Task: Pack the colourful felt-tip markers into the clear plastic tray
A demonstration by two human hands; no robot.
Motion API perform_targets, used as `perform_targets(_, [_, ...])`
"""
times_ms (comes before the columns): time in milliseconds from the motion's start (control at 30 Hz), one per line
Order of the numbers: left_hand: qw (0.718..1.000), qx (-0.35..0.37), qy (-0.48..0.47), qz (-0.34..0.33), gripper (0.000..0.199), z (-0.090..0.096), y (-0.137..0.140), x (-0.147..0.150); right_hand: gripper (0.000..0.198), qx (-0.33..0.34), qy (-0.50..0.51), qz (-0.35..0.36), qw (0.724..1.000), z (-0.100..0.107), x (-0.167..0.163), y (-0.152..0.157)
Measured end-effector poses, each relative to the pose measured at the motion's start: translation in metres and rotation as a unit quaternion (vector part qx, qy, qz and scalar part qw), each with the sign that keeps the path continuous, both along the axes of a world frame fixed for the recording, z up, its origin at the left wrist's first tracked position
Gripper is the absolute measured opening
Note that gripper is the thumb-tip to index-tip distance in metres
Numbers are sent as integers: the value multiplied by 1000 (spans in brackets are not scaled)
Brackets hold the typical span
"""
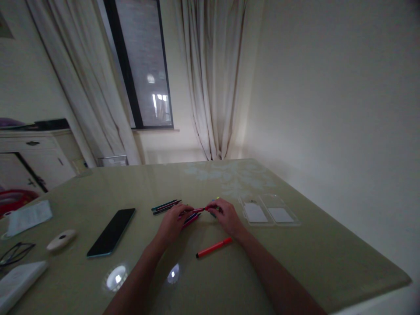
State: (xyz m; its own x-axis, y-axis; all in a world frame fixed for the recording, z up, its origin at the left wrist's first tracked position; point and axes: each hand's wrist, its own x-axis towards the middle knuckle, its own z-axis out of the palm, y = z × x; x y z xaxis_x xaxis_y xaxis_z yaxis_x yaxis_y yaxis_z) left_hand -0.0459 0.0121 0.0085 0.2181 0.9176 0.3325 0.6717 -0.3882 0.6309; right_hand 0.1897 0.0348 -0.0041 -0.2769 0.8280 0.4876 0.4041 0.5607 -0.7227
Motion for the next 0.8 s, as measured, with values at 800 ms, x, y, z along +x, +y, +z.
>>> perform_targets(800, [985, -79, 74, -132, 22, 2, -32, 48, 16, -44, -36, -69, 996, -1, 15, 9])
